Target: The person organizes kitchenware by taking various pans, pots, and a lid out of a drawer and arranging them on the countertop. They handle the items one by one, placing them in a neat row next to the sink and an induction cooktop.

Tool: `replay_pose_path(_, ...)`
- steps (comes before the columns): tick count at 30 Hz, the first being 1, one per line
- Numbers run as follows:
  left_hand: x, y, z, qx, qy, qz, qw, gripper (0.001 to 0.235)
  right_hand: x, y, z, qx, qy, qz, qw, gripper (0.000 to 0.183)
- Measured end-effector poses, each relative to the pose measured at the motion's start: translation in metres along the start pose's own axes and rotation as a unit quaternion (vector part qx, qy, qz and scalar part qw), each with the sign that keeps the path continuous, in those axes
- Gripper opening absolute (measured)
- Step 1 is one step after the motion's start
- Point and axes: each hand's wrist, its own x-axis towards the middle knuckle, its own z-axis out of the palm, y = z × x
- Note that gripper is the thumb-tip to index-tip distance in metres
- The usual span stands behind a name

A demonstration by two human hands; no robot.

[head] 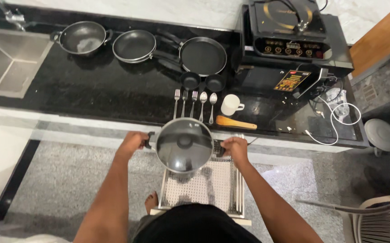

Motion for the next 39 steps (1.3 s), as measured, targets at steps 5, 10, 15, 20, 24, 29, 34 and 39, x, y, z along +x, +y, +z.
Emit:
replay_pose_path(5,-0.012,0.026,-0.012,-0.004,0.056,0.040,0.998,0.028,0.013,-0.019,0.028,0.005,-0.021,-0.007,1.000,0.008)
replay_pose_path(10,-0.018,0.047,-0.029,-0.037,0.114,0.037,0.992,0.028,0.027,-0.032,0.063,0.008,-0.037,-0.008,0.999,0.005)
replay_pose_path(15,-0.014,0.057,-0.061,-0.049,0.141,0.029,0.988,0.029,0.049,-0.038,0.104,-0.002,-0.053,-0.023,0.998,0.006)
replay_pose_path(20,0.010,0.064,-0.099,-0.048,0.149,0.025,0.987,0.028,0.073,-0.041,0.151,-0.019,-0.048,-0.015,0.999,0.005)
replay_pose_path(24,0.035,0.078,-0.130,-0.034,0.157,0.041,0.986,0.026,0.088,-0.041,0.189,-0.021,-0.028,-0.019,0.999,0.004)
replay_pose_path(29,0.066,0.102,-0.161,0.006,0.144,0.043,0.989,0.025,0.110,-0.042,0.236,-0.059,0.007,-0.024,0.998,0.007)
replay_pose_path(34,0.106,0.118,-0.180,0.013,0.130,0.036,0.991,0.025,0.138,-0.039,0.267,-0.022,0.029,-0.025,0.999,0.009)
replay_pose_path(39,0.147,0.118,-0.197,0.015,0.097,0.057,0.994,0.027,0.165,-0.029,0.278,-0.072,0.039,-0.027,0.996,0.014)
